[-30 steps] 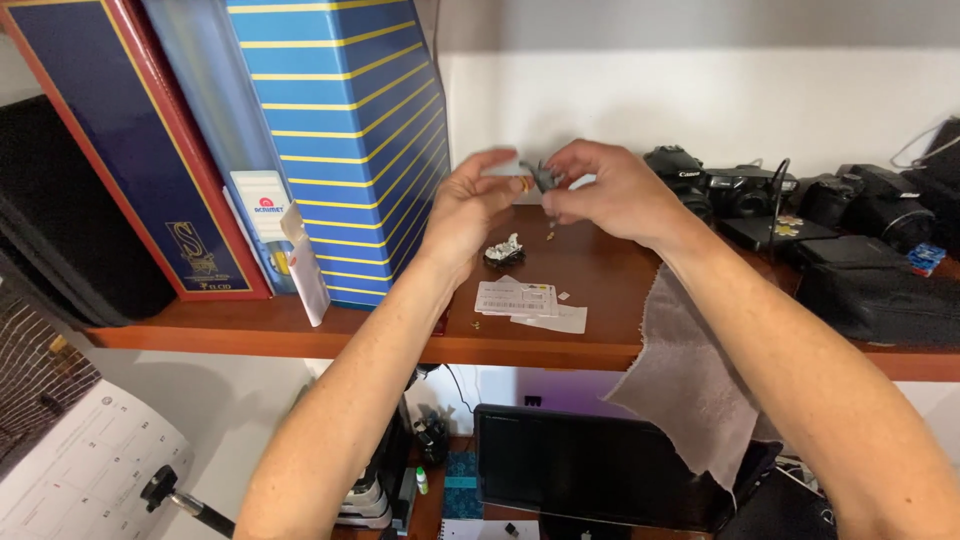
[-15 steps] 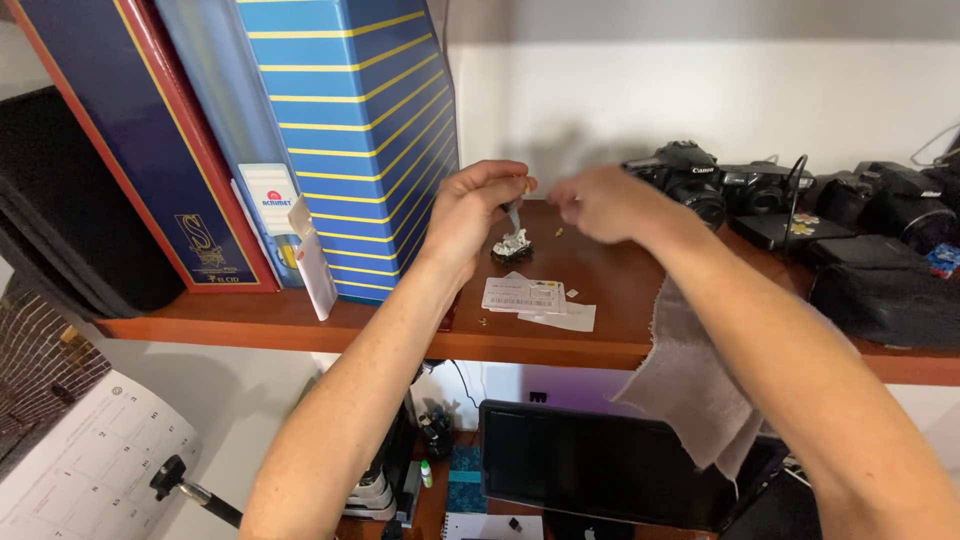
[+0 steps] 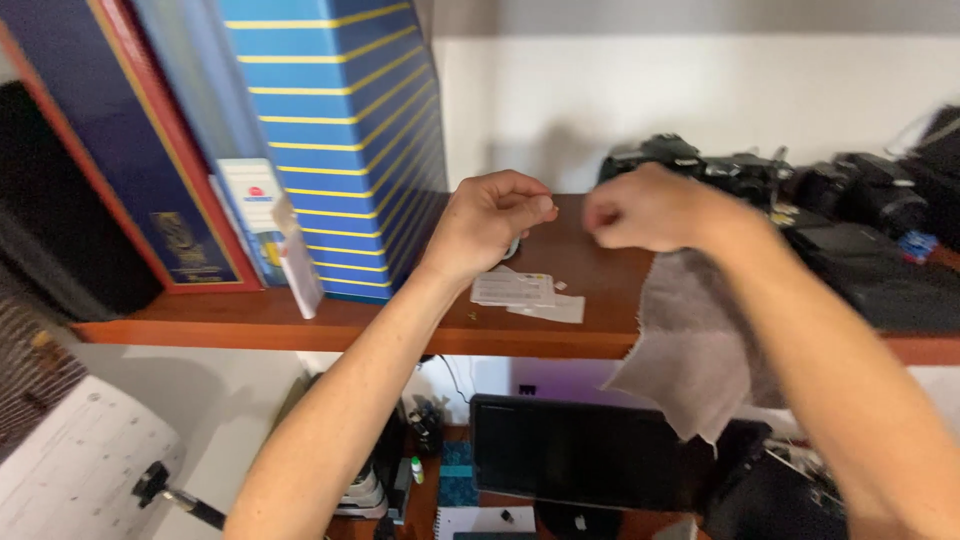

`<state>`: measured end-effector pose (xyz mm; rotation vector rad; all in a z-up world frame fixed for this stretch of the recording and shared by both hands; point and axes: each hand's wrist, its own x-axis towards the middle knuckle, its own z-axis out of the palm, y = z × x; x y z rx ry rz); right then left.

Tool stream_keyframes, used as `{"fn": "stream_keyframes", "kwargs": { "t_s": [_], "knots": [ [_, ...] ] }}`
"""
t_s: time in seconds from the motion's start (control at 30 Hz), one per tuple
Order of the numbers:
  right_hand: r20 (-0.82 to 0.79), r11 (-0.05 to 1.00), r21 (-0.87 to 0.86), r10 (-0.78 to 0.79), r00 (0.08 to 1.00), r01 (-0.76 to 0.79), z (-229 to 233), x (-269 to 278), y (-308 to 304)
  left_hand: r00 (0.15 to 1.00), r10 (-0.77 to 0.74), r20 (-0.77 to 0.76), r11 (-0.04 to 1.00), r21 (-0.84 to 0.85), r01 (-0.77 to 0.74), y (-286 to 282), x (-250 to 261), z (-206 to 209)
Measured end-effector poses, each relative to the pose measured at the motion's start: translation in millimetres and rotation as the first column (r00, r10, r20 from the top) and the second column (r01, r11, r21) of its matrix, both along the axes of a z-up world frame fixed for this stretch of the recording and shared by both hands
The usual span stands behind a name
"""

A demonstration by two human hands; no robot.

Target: The person cleans a wooden shelf and desk area using a cloth, wiping surfaces and handling small items like keys and papers. They also wipe several cameras and a camera bag, then place them back on the shelf. The person organizes papers into a purple folder and moves items between the shelf and a plastic bin on the floor.

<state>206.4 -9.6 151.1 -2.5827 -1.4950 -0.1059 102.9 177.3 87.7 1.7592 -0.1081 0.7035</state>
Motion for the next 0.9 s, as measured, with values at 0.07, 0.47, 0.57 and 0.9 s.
{"fn": "stream_keyframes", "kwargs": {
  "t_s": [0.07, 0.47, 0.57, 0.9],
  "knots": [
    [-0.031, 0.987, -0.115, -0.113, 0.993, 0.109, 12.8, -13.2, -34.7, 0.995, 0.038, -0.094, 0.995, 0.097, -0.028, -18.7, -8.4, 12.5],
    [-0.16, 0.998, -0.007, -0.07, 0.985, 0.07, -37.8, 23.7, -105.0, 0.964, 0.093, -0.249, 0.598, 0.788, 0.146, -94.6, 57.1, -5.4],
    [-0.19, 0.999, -0.012, -0.033, 0.981, 0.032, -40.4, 30.1, -113.2, 0.963, 0.12, -0.24, 0.503, 0.851, 0.149, -99.7, 55.7, -8.4],
    [-0.042, 1.0, 0.004, -0.012, 0.999, 0.012, -52.6, 44.5, -103.3, 0.946, 0.166, -0.278, 0.449, 0.876, 0.179, -99.7, 59.0, -7.6]
  ]
}}
